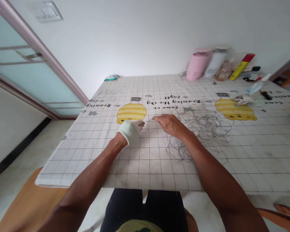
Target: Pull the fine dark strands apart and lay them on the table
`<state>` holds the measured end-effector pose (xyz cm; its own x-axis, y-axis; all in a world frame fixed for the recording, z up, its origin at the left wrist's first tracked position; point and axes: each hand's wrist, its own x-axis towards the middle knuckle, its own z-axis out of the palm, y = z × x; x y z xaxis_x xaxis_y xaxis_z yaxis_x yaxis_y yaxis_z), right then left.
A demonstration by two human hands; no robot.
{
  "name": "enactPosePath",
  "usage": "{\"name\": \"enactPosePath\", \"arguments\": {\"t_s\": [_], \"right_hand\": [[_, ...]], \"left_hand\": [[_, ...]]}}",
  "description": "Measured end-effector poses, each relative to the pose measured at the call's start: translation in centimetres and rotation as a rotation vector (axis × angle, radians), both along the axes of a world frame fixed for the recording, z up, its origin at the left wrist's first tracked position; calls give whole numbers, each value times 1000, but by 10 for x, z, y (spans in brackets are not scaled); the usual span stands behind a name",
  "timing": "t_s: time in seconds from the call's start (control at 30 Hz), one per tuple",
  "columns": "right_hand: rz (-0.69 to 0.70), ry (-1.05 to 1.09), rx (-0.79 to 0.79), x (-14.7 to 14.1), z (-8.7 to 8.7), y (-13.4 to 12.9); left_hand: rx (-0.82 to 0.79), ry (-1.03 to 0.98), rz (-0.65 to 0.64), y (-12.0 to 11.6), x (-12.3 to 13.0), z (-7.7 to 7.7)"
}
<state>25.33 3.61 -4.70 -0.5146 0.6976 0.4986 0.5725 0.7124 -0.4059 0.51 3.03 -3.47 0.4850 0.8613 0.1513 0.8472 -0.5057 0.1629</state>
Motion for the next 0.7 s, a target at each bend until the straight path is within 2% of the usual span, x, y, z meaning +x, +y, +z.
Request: {"name": "enactPosePath", "arguments": {"t_s": [0.1, 0.23, 0.33, 0.4, 0.5, 0.6, 0.7], "right_hand": [[-71, 40, -66, 2, 8, -2], [-324, 224, -50, 2, 16, -8], [-400, 352, -157, -6, 15, -12], [-395, 383, -199, -13, 14, -14], [-384, 365, -52, -18, 15, -14], [-245, 260, 63, -13, 18, -12], [-98, 194, 52, -3, 17, -9]], "left_hand": [[-12, -75, 90, 2, 1, -2], [31, -196, 276, 3, 2, -2], [66, -244, 354, 0, 4, 0], [68, -242, 370, -3, 6, 1], [72, -208, 337, -4, 9, 1], [55, -185, 251, -4, 10, -1], [26, -202, 183, -3, 8, -2]]}}
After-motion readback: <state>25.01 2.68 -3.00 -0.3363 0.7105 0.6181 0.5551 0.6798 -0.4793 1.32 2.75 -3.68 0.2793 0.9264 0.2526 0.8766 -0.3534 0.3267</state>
